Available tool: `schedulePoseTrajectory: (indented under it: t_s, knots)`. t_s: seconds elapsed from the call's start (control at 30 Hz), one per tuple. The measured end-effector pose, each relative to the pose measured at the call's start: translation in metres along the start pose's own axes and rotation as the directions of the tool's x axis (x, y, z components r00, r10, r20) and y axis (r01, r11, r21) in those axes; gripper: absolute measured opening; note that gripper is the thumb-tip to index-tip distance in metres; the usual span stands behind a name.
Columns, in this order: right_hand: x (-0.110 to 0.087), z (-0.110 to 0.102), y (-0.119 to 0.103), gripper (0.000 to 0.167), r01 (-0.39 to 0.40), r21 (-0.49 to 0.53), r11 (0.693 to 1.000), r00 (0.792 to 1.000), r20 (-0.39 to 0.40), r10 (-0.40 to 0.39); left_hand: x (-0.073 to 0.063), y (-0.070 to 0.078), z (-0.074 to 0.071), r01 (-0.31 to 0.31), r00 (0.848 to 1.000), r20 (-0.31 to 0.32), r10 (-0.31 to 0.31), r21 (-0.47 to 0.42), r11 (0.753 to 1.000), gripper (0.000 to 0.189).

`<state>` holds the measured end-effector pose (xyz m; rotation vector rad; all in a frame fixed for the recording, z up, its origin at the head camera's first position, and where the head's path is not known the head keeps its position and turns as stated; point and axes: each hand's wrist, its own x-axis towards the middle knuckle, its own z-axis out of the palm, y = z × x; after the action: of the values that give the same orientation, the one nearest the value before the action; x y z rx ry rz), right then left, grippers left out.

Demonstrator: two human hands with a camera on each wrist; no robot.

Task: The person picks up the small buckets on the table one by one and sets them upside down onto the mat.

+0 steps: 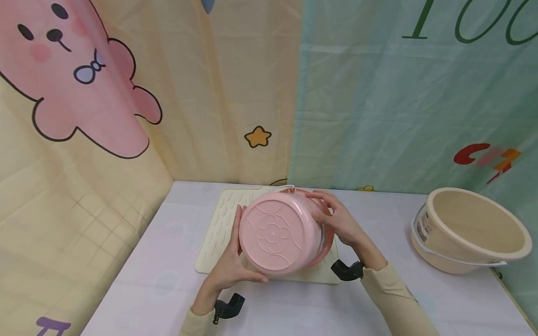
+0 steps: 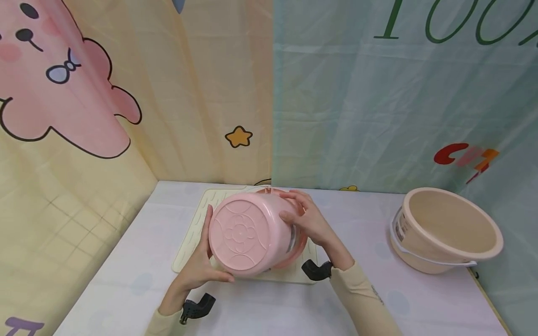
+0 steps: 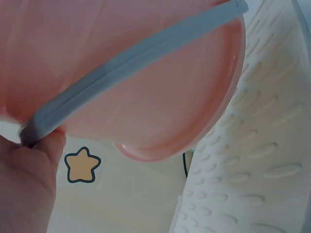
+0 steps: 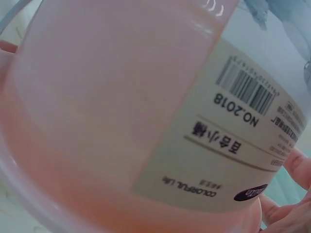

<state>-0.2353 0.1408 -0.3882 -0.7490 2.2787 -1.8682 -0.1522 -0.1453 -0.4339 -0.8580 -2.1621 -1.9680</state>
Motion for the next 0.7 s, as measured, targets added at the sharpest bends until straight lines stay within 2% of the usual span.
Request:
schedulePoseTrajectory:
  t_s: [0.23, 0.4, 0.5, 0.6, 0.7]
  knots:
    - [0.001, 0.008, 0.002, 0.049, 0.049, 0.069, 0.996, 0.999, -0.016, -0.048, 0.005, 0.000, 0.003, -0.014, 0.997, -0.082, 0.017, 0.037, 0.999, 0.154]
    - [0.000, 0.012, 0.006, 0.043, 0.115, 0.085, 0.990, 0.993, -0.035, -0.113, 0.007, -0.006, 0.003, -0.100, 0.989, -0.107, 0.099, -0.004, 0.995, 0.147]
    - [-0.002, 0.015, 0.009, 0.045, 0.142, 0.104, 0.984, 0.990, -0.031, -0.140, 0.009, -0.010, 0.003, -0.175, 0.977, -0.132, 0.168, -0.043, 0.984, 0.139]
    - [-0.004, 0.017, 0.013, 0.052, 0.156, 0.140, 0.978, 0.988, -0.019, -0.155, 0.012, -0.013, 0.003, -0.252, 0.957, -0.168, 0.237, -0.071, 0.965, 0.129]
    - [-0.007, 0.019, 0.018, 0.060, 0.163, 0.183, 0.969, 0.986, -0.011, -0.164, 0.014, -0.015, 0.002, -0.285, 0.943, -0.203, 0.263, -0.086, 0.955, 0.123]
